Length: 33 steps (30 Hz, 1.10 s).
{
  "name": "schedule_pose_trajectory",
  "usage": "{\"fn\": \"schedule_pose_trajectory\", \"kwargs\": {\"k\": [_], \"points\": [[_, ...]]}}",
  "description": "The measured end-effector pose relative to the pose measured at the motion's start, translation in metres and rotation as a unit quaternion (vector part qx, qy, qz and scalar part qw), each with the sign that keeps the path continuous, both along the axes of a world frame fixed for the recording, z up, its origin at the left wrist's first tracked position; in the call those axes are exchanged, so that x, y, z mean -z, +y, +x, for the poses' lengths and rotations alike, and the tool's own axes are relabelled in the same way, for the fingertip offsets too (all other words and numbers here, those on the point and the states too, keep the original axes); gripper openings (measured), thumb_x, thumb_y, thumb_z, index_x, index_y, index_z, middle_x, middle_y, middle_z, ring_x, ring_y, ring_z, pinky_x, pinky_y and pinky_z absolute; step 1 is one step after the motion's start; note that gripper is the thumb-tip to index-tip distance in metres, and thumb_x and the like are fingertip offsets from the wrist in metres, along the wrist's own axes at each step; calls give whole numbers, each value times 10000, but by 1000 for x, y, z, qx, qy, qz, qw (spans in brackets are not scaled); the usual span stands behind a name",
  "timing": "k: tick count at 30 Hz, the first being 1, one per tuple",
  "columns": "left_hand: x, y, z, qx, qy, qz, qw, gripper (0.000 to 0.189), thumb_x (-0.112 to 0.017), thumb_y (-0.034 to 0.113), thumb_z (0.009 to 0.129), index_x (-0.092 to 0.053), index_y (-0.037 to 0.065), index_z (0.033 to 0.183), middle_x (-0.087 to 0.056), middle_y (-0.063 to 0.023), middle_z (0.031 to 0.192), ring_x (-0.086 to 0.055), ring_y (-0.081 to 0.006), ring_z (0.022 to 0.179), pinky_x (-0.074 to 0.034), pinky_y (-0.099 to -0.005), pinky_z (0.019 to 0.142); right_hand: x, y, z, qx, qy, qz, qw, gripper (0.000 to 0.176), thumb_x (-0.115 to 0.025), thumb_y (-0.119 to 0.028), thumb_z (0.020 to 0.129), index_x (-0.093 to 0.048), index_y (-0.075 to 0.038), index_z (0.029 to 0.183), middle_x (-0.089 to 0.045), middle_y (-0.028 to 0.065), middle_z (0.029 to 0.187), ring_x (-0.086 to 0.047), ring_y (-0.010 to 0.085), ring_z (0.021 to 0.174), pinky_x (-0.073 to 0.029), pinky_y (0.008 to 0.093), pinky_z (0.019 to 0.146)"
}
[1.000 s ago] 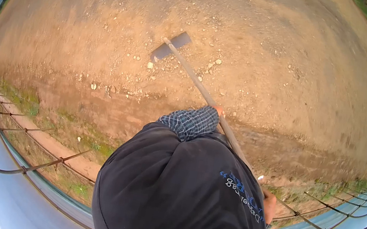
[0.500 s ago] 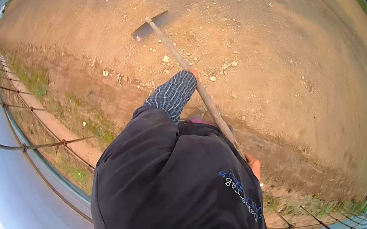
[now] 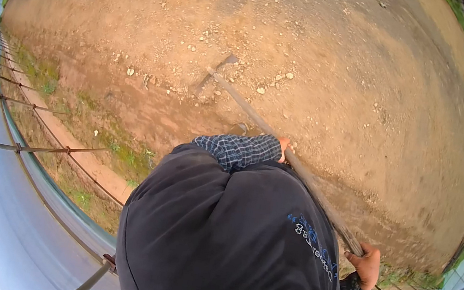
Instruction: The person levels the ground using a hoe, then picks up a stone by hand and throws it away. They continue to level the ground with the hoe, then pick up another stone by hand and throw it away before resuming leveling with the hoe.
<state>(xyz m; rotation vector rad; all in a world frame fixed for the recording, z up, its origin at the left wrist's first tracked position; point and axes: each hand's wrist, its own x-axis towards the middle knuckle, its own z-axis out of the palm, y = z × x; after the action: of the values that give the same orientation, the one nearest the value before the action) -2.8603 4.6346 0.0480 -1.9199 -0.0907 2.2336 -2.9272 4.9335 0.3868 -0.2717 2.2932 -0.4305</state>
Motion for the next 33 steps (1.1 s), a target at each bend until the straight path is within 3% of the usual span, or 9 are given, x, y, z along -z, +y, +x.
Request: {"fn": "schedule_pose_trajectory", "kwargs": {"k": [3,6,8,10,16,21,23,27,33], "points": [[-24,-2,-3,-29,-20,-25,999,120,-470,147,894,-457,39,842,-485,-101,674,-491,-220,617,-485,-396,658,-3,-6,-15,-51,27,-24,998,282,-718,-22,568,-630,37,829,-471,74,546,-445,86,534,-392,270,510],[40,-22,10,-67,12,-93,993,65,-485,29,829,-420,30,829,-462,-109,666,-459,-225,574,-455,-373,585,31,-15,-19,-73,28,-67,995,289,-714,-23,575,-635,29,848,-513,105,575,-478,103,546,-410,278,528],[26,-53,24,-128,-13,-140,982,61,-474,1,806,-425,33,788,-440,-95,629,-446,-228,558,-440,-370,566,54,-30,-15,-87,19,-110,990,298,-706,-32,590,-637,19,876,-557,142,628,-525,139,571,-431,290,557],[39,-96,49,-106,-14,-163,981,96,-489,47,836,-429,43,760,-424,-75,606,-436,-221,550,-444,-373,587,71,-58,2,-78,-5,-95,992,305,-700,-42,602,-638,13,895,-586,169,665,-559,168,587,-444,299,576],[-3,-168,74,-89,-75,-168,979,101,-495,138,887,-448,66,833,-427,-46,617,-401,-185,529,-439,-362,601,81,-118,45,-52,-17,-116,992,321,-688,-96,628,-632,-8,931,-608,203,782,-608,274,669,-457,324,621],[25,-88,45,-22,-13,-103,994,67,-472,134,886,-436,77,885,-440,-51,622,-438,-197,553,-452,-364,584,27,-70,49,-86,55,-59,993,318,-702,-72,592,-628,5,891,-580,165,690,-561,244,596,-438,313,578],[20,-30,30,9,49,1,999,110,-479,134,874,-421,75,948,-491,-77,714,-499,-212,612,-484,-388,621,-31,-56,49,-17,28,12,999,344,-709,-44,559,-627,19,887,-561,146,655,-537,197,583,-432,305,573],[-60,25,9,67,64,78,993,113,-472,97,874,-399,71,956,-489,-76,739,-499,-215,655,-492,-390,682,-97,-17,62,39,59,30,997,346,-695,-2,528,-616,41,862,-535,116,625,-502,143,580,-406,279,552],[-59,32,10,105,100,77,986,63,-443,91,881,-388,66,902,-473,-67,704,-473,-196,624,-475,-389,678,-86,-1,89,60,89,5,994,341,-703,5,526,-608,50,851,-530,117,627,-481,150,567,-389,286,538]]}}
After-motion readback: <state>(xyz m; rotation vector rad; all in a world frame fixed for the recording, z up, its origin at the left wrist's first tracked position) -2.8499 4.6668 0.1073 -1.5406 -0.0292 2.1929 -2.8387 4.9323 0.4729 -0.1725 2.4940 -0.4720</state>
